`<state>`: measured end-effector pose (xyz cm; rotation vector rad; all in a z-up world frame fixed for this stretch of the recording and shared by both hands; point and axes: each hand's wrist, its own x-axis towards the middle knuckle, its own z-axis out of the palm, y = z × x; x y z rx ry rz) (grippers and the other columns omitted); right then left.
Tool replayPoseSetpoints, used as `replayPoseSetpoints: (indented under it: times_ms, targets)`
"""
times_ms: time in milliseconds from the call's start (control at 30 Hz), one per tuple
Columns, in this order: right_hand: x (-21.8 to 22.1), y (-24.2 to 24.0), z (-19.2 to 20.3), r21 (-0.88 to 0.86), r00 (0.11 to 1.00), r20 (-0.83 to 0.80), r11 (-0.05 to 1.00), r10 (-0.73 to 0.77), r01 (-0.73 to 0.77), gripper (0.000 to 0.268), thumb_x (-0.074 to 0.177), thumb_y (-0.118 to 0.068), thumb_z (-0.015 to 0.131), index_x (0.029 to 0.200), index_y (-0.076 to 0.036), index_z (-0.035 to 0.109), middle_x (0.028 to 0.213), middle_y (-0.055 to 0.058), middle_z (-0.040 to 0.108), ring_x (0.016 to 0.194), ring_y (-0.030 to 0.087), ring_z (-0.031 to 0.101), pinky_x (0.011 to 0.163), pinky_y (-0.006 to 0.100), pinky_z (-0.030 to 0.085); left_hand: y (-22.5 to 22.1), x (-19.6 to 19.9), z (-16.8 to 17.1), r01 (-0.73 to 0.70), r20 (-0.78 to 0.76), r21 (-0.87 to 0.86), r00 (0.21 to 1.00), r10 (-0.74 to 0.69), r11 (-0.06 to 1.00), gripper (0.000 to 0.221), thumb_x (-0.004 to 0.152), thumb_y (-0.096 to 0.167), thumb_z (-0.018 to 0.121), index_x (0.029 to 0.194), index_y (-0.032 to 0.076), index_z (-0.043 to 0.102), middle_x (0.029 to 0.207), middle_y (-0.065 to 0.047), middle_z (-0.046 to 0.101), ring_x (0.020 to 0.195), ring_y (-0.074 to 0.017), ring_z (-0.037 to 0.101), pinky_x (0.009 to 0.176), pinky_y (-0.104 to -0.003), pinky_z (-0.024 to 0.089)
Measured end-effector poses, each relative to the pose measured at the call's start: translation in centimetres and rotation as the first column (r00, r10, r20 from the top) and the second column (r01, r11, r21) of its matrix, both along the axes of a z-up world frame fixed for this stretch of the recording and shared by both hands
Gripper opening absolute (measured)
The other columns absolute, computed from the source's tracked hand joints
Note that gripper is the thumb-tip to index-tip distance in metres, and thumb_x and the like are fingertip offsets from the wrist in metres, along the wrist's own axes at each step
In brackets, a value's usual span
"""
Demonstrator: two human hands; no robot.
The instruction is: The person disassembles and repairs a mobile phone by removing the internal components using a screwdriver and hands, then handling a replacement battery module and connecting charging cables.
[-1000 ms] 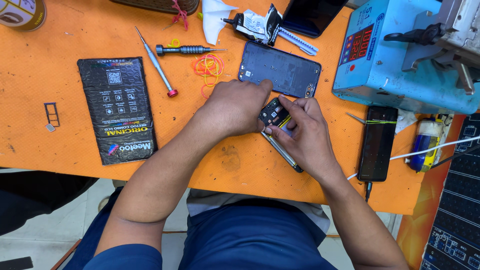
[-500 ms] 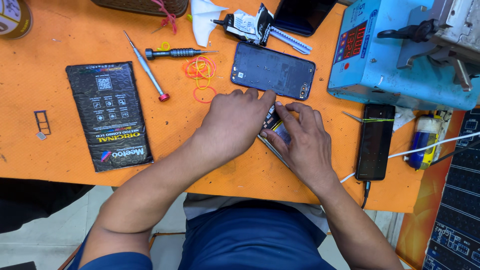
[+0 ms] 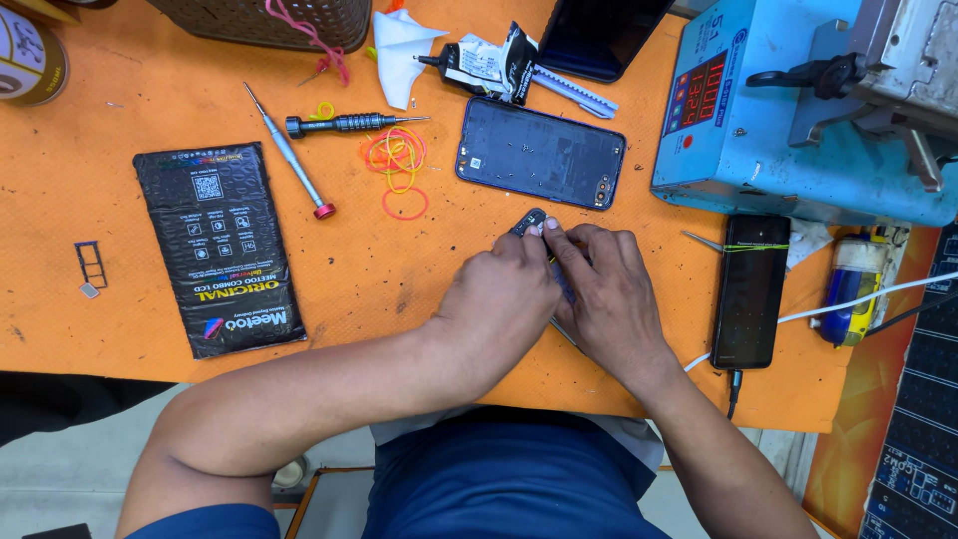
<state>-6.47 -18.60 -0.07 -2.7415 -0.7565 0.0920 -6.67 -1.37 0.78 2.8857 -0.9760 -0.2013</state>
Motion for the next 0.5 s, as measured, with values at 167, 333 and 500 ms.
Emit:
replayPoseSetpoints:
  times_ms: [167, 333, 500]
  targets:
    - [1.1, -0.5, 0.1, 0.043, 0.998, -0.047, 0.999, 0.028, -0.026, 0.072, 0.076, -0.020, 0.084, 0.141, -0.006, 0.057, 0.119, 0.016, 0.057, 0.106, 0.035, 0.055, 0.091, 0.045, 0.051, 0.3, -0.5, -0.1, -0.006, 0.006, -0.005, 1.000, 0.006, 1.000, 0.036, 0.079, 0.015, 0.066, 0.108, -0.007, 0.071, 0.093, -0.013, 0.064, 0.084, -0.0193, 0.065, 0.054, -0.027, 0.058]
    - [2.0, -0.5, 0.5, 0.030, 0.991, -0.118, 0.998, 0.060, -0.057, 0.070, 0.079, -0.022, 0.084, 0.143, -0.008, 0.057, 0.114, 0.015, 0.057, 0.102, 0.034, 0.056, 0.088, 0.044, 0.052, 0.5, -0.7, 0.0, -0.041, 0.045, 0.008, 0.998, 0.041, 0.999, 0.054, 0.077, 0.016, 0.066, 0.122, -0.014, 0.065, 0.089, -0.011, 0.063, 0.081, -0.0173, 0.065, 0.049, -0.025, 0.058]
    - [2.3, -0.6, 0.4, 0.048, 0.985, -0.152, 0.996, 0.076, -0.069, 0.071, 0.078, -0.027, 0.084, 0.142, -0.010, 0.058, 0.112, 0.014, 0.057, 0.101, 0.032, 0.056, 0.087, 0.044, 0.052, 0.7, -0.8, -0.1, -0.034, 0.019, -0.028, 0.999, 0.034, 0.999, 0.056, 0.078, 0.014, 0.065, 0.125, -0.016, 0.062, 0.088, -0.010, 0.061, 0.082, -0.0178, 0.064, 0.051, -0.026, 0.059]
